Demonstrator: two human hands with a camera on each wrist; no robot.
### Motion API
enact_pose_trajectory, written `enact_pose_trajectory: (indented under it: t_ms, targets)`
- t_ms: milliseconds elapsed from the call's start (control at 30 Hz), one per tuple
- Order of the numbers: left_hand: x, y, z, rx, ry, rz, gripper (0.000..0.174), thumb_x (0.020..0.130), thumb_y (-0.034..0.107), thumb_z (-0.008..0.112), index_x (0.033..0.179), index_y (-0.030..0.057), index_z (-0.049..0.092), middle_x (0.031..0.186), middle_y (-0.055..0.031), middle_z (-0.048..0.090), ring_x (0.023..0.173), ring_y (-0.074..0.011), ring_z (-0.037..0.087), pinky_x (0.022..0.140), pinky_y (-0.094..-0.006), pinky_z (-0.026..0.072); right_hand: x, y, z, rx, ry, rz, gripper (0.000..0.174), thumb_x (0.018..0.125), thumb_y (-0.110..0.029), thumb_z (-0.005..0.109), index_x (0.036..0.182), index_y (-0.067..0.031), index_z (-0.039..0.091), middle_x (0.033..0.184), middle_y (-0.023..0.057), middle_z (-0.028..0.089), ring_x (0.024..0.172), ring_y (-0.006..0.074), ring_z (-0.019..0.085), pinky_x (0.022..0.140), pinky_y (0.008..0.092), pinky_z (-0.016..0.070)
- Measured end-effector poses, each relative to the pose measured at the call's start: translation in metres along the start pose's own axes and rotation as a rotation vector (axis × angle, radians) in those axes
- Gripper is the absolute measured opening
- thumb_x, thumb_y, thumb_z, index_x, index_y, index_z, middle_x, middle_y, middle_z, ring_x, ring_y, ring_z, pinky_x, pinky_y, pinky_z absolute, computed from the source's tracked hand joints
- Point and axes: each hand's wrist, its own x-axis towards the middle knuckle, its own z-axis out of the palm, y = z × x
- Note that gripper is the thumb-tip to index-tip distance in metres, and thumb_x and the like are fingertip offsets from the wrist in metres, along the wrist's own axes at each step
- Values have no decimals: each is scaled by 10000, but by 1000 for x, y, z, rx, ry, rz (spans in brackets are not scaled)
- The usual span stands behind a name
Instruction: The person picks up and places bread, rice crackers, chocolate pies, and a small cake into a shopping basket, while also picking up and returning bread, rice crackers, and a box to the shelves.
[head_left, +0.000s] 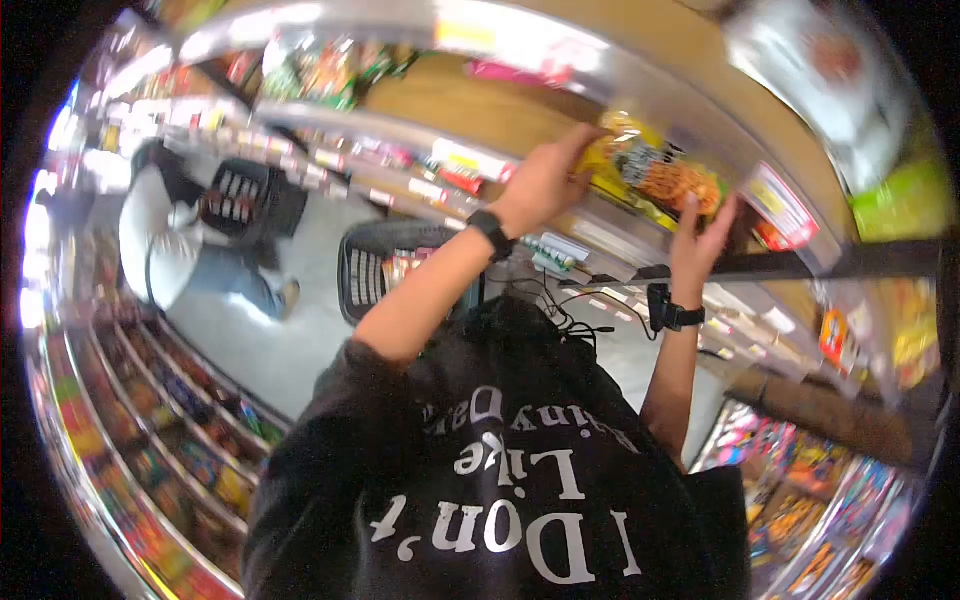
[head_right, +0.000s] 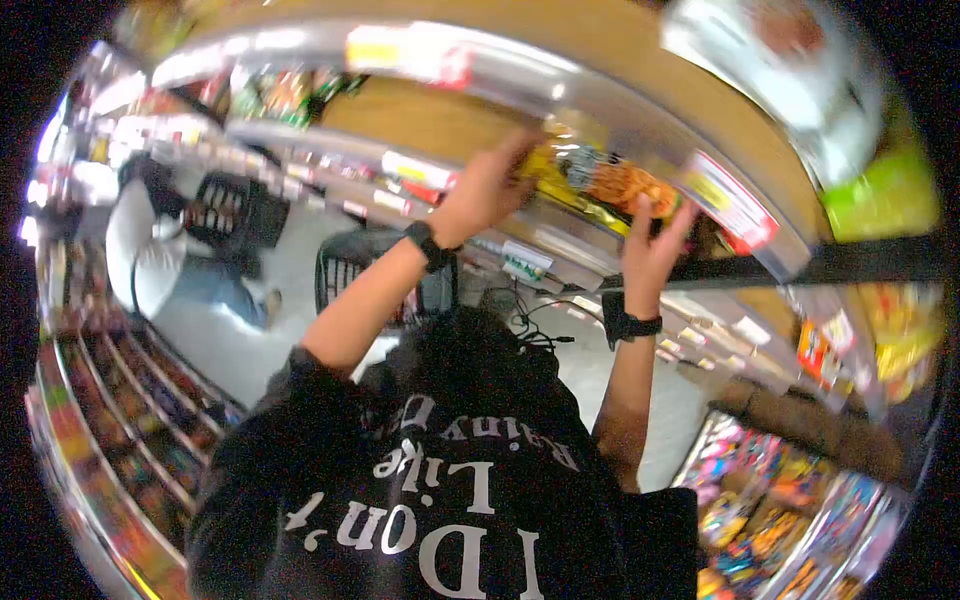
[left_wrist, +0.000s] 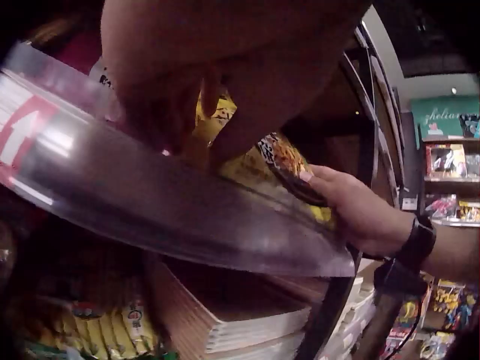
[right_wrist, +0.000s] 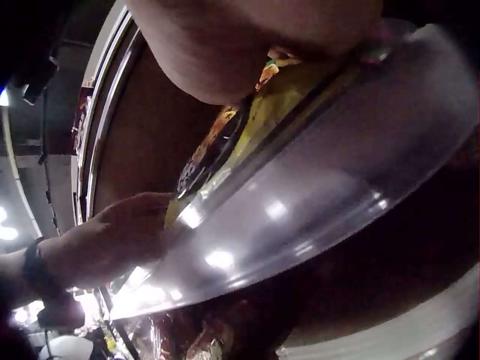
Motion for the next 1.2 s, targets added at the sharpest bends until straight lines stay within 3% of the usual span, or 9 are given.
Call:
enact_pose_trajectory:
  t_ms: [133, 400, 500, 667, 800, 1033, 1133, 1167, 1200]
  targets:
    - [-14, -14, 3, 208, -13, 150, 546, 831, 106, 602, 1358, 64, 465, 1064, -192, 653, 909, -361, 657, 866, -460, 518, -8, -15, 3, -31, -34, -4, 679, 991, -252, 597, 1470, 101, 269, 1476, 262, 395, 1316, 294, 441, 1118, 385, 311]
    - [-94, -36, -32, 249, 105, 369, 449, 839, 96, 591, 1284, 55, 547, 1400, -174, 499, 1345, -326, 444, 1182, -473, 283, -14, -30, 9, -269, -54, -152, 653, 1014, -215, 554, 1480, 114, 238, 1478, 315, 365, 1343, 336, 437, 1109, 405, 356]
    - [-166, -80, -76, 163, 139, 35, 483, 774, 73, 648, 1246, 42, 553, 1398, -169, 500, 1298, -360, 470, 1102, -481, 379, -16, -25, 15, -163, -36, -144, 596, 1023, -196, 534, 1467, 112, 281, 1460, 312, 390, 1319, 327, 456, 1097, 406, 372]
    - [-338, -191, -113, 271, 279, -564, 237, 866, 142, 581, 1069, 23, 602, 998, -206, 645, 981, -401, 627, 845, -482, 513, -25, -10, 19, -289, 13, -141, 514, 1045, -191, 482, 1430, 115, 332, 1382, 310, 477, 1214, 334, 547, 1041, 418, 421]
    - [-432, -195, -146, 194, 124, -1074, 320, 879, 162, 584, 1179, 56, 609, 1123, -218, 655, 1030, -386, 629, 865, -470, 516, -33, -22, 38, -342, 48, -136, 486, 1074, -235, 400, 1413, 110, 361, 1390, 302, 474, 1239, 340, 524, 1064, 421, 404]
    - [-564, -240, -107, 24, 139, -1346, 305, 897, 218, 584, 1129, 22, 612, 1084, -218, 660, 1033, -399, 617, 898, -465, 495, -49, 12, 15, -665, 29, -144, 646, 1074, -364, 334, 1388, 200, 319, 1375, 433, 387, 1203, 493, 487, 1073, 506, 361]
    - [-589, -271, -94, -54, 27, -1345, 303, 909, 223, 608, 1131, 17, 613, 1083, -206, 670, 1006, -367, 641, 866, -436, 515, -106, 33, -7, -1110, -263, -778, 606, 1079, -280, 356, 1484, 138, 188, 1529, 389, 168, 1457, 420, 201, 1202, 467, 186]
    - [-603, -291, -85, -27, -1, -1331, 311, 917, 230, 634, 1139, 14, 612, 1108, -182, 678, 982, -334, 663, 843, -404, 533, -135, 0, 38, -870, -181, -313, 604, 1084, -280, 323, 1502, 120, 150, 1562, 343, 138, 1467, 417, 174, 1211, 478, 145]
    - [-598, -303, -91, -175, -13, -1429, 301, 918, 216, 626, 1142, 16, 611, 1109, -181, 678, 999, -326, 664, 855, -401, 535, -156, 2, 47, -960, -232, -255, 598, 1084, -270, 322, 1513, 102, 133, 1570, 325, 141, 1466, 409, 184, 1210, 471, 158]
